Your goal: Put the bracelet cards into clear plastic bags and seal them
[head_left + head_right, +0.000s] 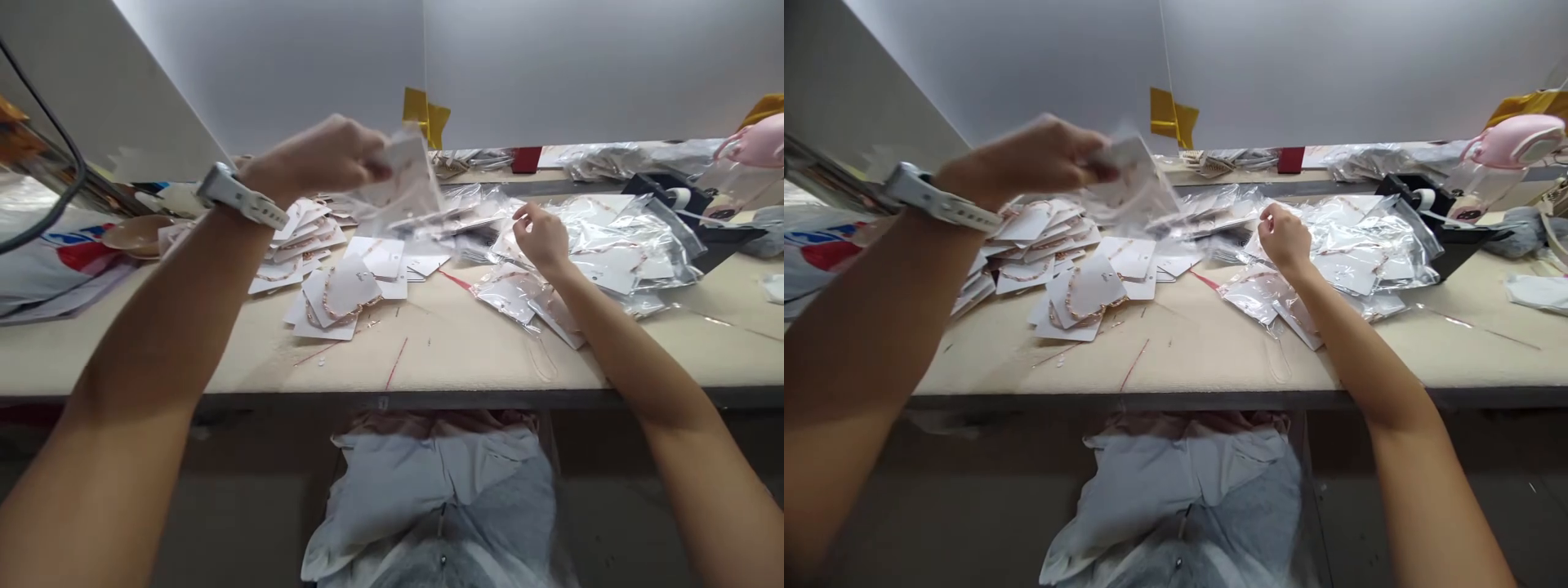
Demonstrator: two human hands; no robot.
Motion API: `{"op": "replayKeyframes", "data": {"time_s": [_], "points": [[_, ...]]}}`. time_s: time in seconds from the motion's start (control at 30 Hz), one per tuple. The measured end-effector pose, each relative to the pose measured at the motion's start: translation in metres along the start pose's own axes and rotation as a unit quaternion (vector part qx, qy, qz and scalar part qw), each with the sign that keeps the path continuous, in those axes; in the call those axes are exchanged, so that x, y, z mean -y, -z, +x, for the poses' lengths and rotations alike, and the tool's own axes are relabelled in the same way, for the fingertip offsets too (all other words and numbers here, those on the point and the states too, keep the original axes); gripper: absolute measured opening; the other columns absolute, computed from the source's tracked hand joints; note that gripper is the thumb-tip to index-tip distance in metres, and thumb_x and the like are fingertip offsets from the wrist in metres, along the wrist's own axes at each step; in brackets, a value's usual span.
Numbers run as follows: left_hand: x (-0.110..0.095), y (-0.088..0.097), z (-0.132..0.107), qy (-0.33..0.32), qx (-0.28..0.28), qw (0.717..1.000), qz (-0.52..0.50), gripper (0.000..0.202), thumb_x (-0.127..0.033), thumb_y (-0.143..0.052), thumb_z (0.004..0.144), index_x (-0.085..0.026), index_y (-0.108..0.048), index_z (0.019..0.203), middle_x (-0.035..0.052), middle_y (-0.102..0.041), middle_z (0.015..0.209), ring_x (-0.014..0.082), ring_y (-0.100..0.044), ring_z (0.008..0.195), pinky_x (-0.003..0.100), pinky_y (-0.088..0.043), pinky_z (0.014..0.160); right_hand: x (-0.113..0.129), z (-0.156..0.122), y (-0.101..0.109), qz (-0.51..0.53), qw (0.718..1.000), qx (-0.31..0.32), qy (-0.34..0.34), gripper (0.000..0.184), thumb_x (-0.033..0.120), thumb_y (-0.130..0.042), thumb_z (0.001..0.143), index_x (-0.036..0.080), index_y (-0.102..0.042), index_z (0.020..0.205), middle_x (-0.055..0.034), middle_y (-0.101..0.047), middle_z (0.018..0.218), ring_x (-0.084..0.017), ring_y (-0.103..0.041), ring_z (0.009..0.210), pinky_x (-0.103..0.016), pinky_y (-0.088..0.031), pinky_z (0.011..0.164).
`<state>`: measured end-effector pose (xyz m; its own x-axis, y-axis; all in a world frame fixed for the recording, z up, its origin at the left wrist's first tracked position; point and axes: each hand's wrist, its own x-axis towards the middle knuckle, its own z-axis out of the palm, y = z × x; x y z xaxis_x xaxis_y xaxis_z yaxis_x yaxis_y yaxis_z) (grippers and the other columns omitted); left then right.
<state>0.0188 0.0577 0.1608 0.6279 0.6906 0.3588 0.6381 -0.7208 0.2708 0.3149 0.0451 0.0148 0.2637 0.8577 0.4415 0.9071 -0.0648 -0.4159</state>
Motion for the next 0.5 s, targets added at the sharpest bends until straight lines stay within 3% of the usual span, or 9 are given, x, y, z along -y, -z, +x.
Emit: {"op": "replayKeyframes", "data": {"time_s": [0.13, 0.2, 0.27, 0.33, 0.4, 0.5], "points": [[0.0109, -0.0010, 0.0040, 0.006, -0.009, 0.999, 0.032, 0.025, -0.025, -0.059, 0.091, -0.001, -0.064, 0.085, -0.0056, -0.056, 0.061, 0.0001, -0.042, 0.056, 0.017, -0.047, 0.060, -0.0005, -0.0012, -0.0031, 0.007, 1.000, -0.001, 0.015, 0.023, 0.017, -0.046, 0.084, 0.019, -0.063, 0.099, -0.0109, -0.068, 0.098, -0.025, -0.060, 0.085, -0.035, -0.041, 0.068], [0.0121, -0.0005, 0.0047, 0.003, -0.026, 0.999, 0.032, 0.029, -0.031, -0.061, 0.090, -0.002, -0.063, 0.084, -0.0064, -0.052, 0.060, 0.0005, -0.039, 0.056, 0.016, -0.043, 0.057, -0.0022, -0.0007, -0.0049, 0.003, 1.000, 0.004, 0.013, 0.023, 0.017, -0.046, 0.083, 0.019, -0.064, 0.098, -0.0109, -0.069, 0.097, -0.025, -0.059, 0.083, -0.034, -0.040, 0.067], [0.0121, 0.0003, 0.0048, -0.005, -0.046, 0.999, 0.015, 0.035, -0.037, -0.059, 0.091, -0.002, -0.062, 0.094, -0.0046, -0.053, 0.068, 0.0018, -0.040, 0.062, 0.017, -0.043, 0.058, -0.0033, -0.0002, -0.0060, -0.002, 1.000, 0.007, 0.011, 0.024, 0.017, -0.046, 0.083, 0.019, -0.064, 0.098, -0.0108, -0.069, 0.096, -0.026, -0.059, 0.083, -0.035, -0.040, 0.067], [0.0119, 0.0012, 0.0051, -0.014, -0.074, 0.997, 0.014, 0.042, -0.042, -0.057, 0.091, -0.001, -0.060, 0.098, -0.0033, -0.051, 0.073, 0.0025, -0.039, 0.064, 0.021, -0.046, 0.061, -0.0035, -0.0002, -0.0065, -0.009, 1.000, 0.011, 0.010, 0.025, 0.017, -0.045, 0.083, 0.019, -0.064, 0.099, -0.0107, -0.069, 0.097, -0.026, -0.060, 0.084, -0.035, -0.041, 0.068], [0.0115, 0.0016, 0.0059, -0.021, -0.095, 0.994, 0.042, 0.041, -0.043, -0.057, 0.090, -0.002, -0.060, 0.089, -0.0045, -0.045, 0.068, 0.0022, -0.035, 0.060, 0.026, -0.048, 0.063, -0.0028, -0.0008, -0.0063, -0.017, 1.000, 0.015, 0.008, 0.026, 0.017, -0.045, 0.084, 0.019, -0.064, 0.101, -0.0106, -0.069, 0.099, -0.026, -0.060, 0.085, -0.035, -0.042, 0.068], [0.0077, -0.0032, 0.0044, -0.035, -0.129, 0.984, 0.114, 0.028, -0.031, -0.058, 0.089, -0.004, -0.059, 0.082, -0.0048, -0.043, 0.065, 0.0039, -0.034, 0.059, 0.034, -0.050, 0.069, -0.0013, -0.0018, -0.0054, -0.022, 0.999, 0.023, 0.007, 0.026, 0.017, -0.045, 0.084, 0.019, -0.065, 0.100, -0.0105, -0.069, 0.099, -0.025, -0.060, 0.085, -0.035, -0.042, 0.070]]}}
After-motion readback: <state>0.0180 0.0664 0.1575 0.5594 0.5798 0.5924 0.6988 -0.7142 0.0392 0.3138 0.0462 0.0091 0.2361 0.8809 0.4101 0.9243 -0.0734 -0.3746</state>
